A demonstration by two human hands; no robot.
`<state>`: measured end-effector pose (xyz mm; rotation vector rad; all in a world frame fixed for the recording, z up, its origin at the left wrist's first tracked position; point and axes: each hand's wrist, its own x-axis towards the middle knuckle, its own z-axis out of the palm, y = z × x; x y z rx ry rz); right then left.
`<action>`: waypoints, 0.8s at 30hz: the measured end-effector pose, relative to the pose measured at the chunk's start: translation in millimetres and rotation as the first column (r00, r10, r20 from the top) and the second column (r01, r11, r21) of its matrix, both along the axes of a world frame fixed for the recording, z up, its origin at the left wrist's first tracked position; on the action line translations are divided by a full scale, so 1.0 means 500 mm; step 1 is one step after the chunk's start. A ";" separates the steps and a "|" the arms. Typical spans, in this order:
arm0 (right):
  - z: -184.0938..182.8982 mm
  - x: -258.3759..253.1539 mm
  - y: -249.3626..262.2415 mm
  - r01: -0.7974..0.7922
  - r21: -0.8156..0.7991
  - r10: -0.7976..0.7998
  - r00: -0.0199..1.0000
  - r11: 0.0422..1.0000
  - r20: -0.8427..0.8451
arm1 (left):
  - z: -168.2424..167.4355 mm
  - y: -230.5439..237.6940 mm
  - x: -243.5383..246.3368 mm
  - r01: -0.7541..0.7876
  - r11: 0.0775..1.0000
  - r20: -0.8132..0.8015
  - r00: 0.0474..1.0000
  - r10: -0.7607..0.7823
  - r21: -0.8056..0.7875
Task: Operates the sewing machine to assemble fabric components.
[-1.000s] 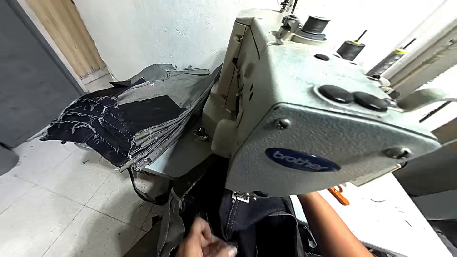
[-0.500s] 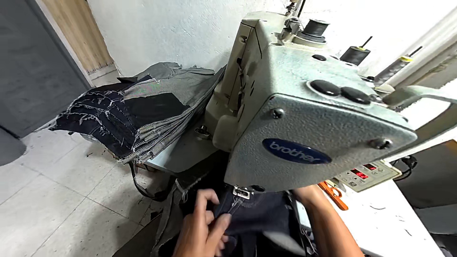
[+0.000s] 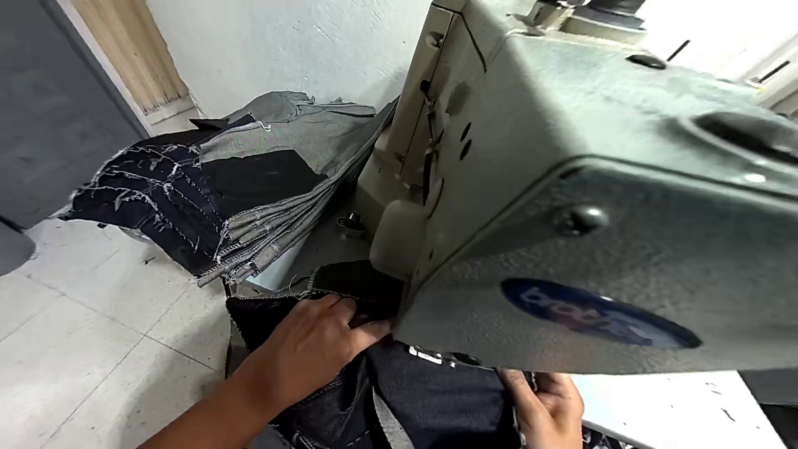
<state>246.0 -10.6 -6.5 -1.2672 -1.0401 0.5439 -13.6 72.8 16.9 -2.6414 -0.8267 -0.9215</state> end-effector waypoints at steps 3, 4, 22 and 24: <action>0.010 -0.001 0.010 0.006 0.000 -0.006 0.998 1.000 -0.059 | 0.004 -0.007 0.010 -0.049 0.999 0.013 0.999 0.049 -0.021; 0.014 -0.002 0.009 0.003 0.002 -0.003 0.998 1.000 -0.067 | 0.003 -0.006 0.010 -0.049 0.999 0.015 0.999 0.050 -0.019; 0.008 0.025 -0.002 -0.182 0.022 0.180 0.982 0.983 0.064 | -0.019 0.008 -0.016 0.088 0.989 0.084 0.993 -0.079 -0.115; 0.006 0.023 -0.002 -0.177 0.030 0.175 0.984 0.984 0.042 | -0.020 0.009 -0.017 0.091 0.989 0.089 0.993 -0.080 -0.118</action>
